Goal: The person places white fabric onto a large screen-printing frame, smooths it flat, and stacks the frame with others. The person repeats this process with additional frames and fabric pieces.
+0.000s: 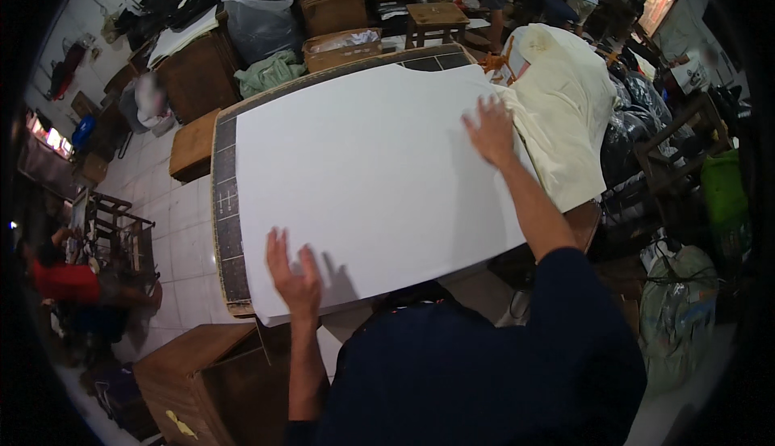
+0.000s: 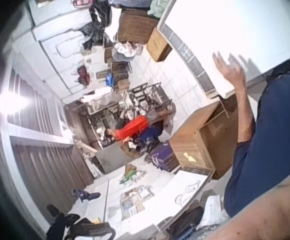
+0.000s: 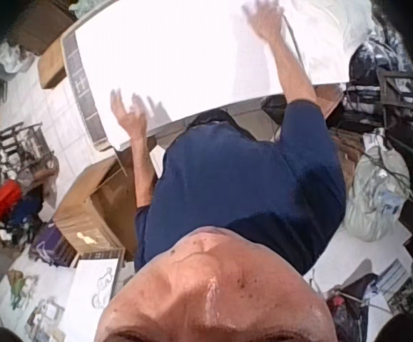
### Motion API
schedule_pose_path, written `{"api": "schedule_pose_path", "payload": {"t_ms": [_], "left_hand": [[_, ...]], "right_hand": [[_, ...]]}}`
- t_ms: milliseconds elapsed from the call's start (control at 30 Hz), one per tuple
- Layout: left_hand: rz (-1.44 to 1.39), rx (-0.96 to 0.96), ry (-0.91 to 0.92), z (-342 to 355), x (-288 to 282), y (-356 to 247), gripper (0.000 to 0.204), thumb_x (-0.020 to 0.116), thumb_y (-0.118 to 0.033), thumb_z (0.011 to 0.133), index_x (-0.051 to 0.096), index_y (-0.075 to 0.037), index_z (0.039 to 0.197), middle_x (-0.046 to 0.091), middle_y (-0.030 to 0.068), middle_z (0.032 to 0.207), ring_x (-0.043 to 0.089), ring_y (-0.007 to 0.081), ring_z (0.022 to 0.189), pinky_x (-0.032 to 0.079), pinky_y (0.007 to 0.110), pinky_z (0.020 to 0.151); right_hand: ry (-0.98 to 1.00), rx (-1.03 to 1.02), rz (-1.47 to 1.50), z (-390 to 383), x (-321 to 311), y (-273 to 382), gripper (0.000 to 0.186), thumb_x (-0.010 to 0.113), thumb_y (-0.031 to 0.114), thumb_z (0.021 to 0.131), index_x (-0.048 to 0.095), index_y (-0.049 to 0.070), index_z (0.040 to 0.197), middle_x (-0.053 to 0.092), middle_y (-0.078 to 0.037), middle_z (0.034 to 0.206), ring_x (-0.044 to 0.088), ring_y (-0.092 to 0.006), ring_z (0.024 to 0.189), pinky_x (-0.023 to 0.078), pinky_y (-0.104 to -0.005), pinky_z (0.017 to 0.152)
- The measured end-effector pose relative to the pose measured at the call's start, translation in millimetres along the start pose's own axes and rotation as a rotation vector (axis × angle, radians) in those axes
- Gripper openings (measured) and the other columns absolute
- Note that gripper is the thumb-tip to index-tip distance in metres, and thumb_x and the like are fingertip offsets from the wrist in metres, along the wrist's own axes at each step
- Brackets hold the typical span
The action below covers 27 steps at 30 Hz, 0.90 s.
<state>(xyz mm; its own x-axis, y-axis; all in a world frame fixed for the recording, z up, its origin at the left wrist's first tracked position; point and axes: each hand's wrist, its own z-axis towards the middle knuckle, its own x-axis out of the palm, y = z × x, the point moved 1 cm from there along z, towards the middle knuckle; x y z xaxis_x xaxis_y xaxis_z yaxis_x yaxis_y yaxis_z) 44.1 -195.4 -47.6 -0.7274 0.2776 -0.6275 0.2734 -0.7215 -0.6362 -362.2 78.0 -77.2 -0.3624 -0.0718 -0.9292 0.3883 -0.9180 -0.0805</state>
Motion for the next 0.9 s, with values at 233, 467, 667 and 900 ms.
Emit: {"api": "schedule_pose_path", "payload": {"t_ms": [233,467,667,900], "left_hand": [[0.537,0.116,0.455,-14,56,-23,0.066,0.050,-0.048,0.098,0.036,-0.012,0.151,0.026,0.0213,0.158,0.021,0.0379,0.148,0.010,0.056,0.119],[0.516,0.176,0.383,-17,59,-16,0.063,0.054,-0.044,0.097,0.039,-0.013,0.150,0.028,0.0189,0.158,0.022,0.0358,0.148,0.013,0.056,0.119],[0.573,0.017,0.337,-32,71,-33,0.058,0.048,-0.039,0.101,0.036,-0.013,0.152,0.025,0.0186,0.159,0.020,0.0353,0.149,0.012,0.053,0.120],[0.614,-0.045,0.284,-100,103,-90,0.055,0.041,-0.031,0.103,0.033,-0.009,0.153,0.021,0.0209,0.160,0.018,0.0363,0.149,0.012,0.055,0.119]], "right_hand": [[0.149,0.212,0.220,-164,-53,-56,0.072,0.047,0.055,0.097,0.033,0.011,0.152,0.029,-0.025,0.155,0.023,-0.0430,0.145,0.017,-0.0621,0.115],[0.178,0.360,0.670,-168,-36,-97,0.073,0.053,0.047,0.096,0.032,0.003,0.150,0.041,-0.028,0.146,0.040,-0.0436,0.135,0.035,-0.0444,0.111],[0.211,0.328,0.887,-169,-28,-108,0.070,0.054,0.043,0.097,0.033,0.002,0.149,0.046,-0.027,0.143,0.046,-0.0411,0.132,0.038,-0.0426,0.109],[0.145,0.265,1.394,-174,22,-134,0.053,0.037,0.036,0.107,0.048,-0.004,0.140,0.058,-0.020,0.133,0.053,-0.0274,0.126,0.040,-0.0349,0.105]]}}
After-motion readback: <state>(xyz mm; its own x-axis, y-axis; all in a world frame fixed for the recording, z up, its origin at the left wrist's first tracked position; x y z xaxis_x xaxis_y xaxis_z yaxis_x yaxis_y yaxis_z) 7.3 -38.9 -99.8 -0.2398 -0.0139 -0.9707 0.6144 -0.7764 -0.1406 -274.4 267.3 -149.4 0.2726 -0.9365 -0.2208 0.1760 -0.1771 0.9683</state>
